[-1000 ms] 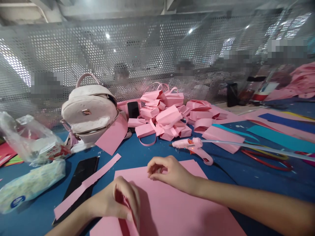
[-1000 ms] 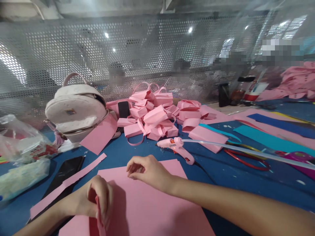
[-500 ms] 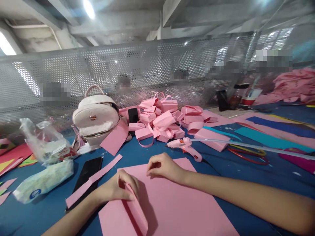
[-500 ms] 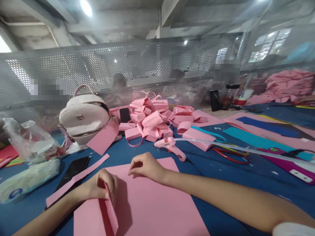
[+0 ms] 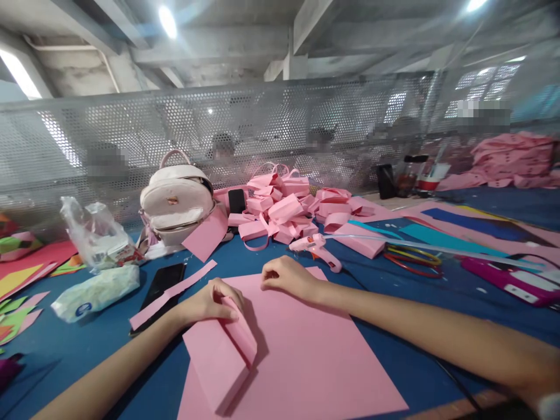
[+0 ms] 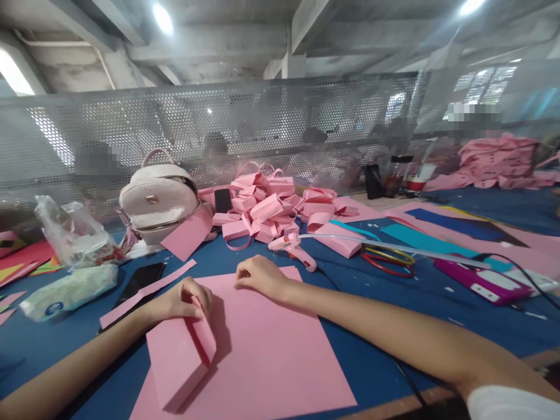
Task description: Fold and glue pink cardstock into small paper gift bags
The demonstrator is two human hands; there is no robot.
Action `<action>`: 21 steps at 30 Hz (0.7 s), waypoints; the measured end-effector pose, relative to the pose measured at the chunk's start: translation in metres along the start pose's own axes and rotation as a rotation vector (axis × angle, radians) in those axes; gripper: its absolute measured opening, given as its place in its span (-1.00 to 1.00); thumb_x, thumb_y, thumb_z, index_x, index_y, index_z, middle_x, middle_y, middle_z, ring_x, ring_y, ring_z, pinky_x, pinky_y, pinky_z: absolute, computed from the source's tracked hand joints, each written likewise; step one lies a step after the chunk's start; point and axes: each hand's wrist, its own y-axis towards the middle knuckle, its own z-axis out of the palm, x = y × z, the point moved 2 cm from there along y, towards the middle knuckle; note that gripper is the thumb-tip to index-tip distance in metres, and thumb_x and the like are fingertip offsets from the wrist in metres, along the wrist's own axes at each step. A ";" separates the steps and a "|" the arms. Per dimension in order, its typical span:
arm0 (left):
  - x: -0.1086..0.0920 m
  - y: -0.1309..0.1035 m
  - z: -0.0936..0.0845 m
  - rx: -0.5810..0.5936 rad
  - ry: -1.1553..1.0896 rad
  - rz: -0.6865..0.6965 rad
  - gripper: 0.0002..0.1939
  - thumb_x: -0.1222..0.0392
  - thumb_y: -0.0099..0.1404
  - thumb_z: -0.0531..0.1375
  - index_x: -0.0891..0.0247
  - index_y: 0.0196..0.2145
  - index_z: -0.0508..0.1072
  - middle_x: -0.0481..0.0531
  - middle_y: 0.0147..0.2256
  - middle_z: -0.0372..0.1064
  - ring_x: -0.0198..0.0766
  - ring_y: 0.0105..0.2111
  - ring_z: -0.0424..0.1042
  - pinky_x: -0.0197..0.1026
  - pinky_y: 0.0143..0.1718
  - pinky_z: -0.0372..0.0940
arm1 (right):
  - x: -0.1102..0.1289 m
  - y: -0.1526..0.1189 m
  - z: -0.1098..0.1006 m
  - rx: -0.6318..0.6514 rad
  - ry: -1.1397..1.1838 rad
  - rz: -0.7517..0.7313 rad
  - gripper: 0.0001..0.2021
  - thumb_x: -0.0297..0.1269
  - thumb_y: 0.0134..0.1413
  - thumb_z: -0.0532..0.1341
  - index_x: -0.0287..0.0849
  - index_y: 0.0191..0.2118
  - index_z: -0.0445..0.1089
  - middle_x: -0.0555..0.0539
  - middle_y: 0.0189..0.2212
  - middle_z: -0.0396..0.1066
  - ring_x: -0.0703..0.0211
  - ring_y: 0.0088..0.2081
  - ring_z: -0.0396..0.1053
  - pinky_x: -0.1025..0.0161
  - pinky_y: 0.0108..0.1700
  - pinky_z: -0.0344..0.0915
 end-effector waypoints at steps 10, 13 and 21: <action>-0.001 -0.003 0.003 -0.009 0.083 0.001 -0.68 -0.01 0.13 0.41 0.36 -0.45 0.60 0.08 -0.44 0.49 -0.22 -0.41 0.40 -0.23 -0.31 0.25 | 0.005 0.007 0.008 0.118 -0.176 -0.022 -0.80 -0.24 0.19 0.32 -0.22 -0.41 0.42 0.00 -0.40 0.48 0.18 -0.33 0.42 0.19 -0.20 0.33; -0.004 -0.004 0.004 -0.018 0.100 0.005 -0.66 -0.03 0.14 0.40 0.36 -0.47 0.57 0.05 -0.46 0.45 -0.25 -0.43 0.36 -0.25 -0.33 0.22 | 0.013 -0.006 -0.001 0.128 -0.153 -0.019 -0.82 -0.36 0.09 0.32 -0.20 -0.49 0.37 -0.05 -0.41 0.52 0.14 -0.31 0.42 0.25 -0.25 0.24; -0.011 -0.004 0.006 -0.037 0.132 -0.007 -0.62 -0.09 0.13 0.37 0.34 -0.51 0.51 0.00 -0.49 0.38 -0.29 -0.46 0.29 -0.27 -0.37 0.18 | 0.044 -0.070 -0.064 0.191 -0.009 0.047 -0.86 -0.33 0.19 0.16 -0.14 -0.41 0.25 0.01 -0.49 0.50 0.25 -0.48 0.39 0.36 -0.43 0.22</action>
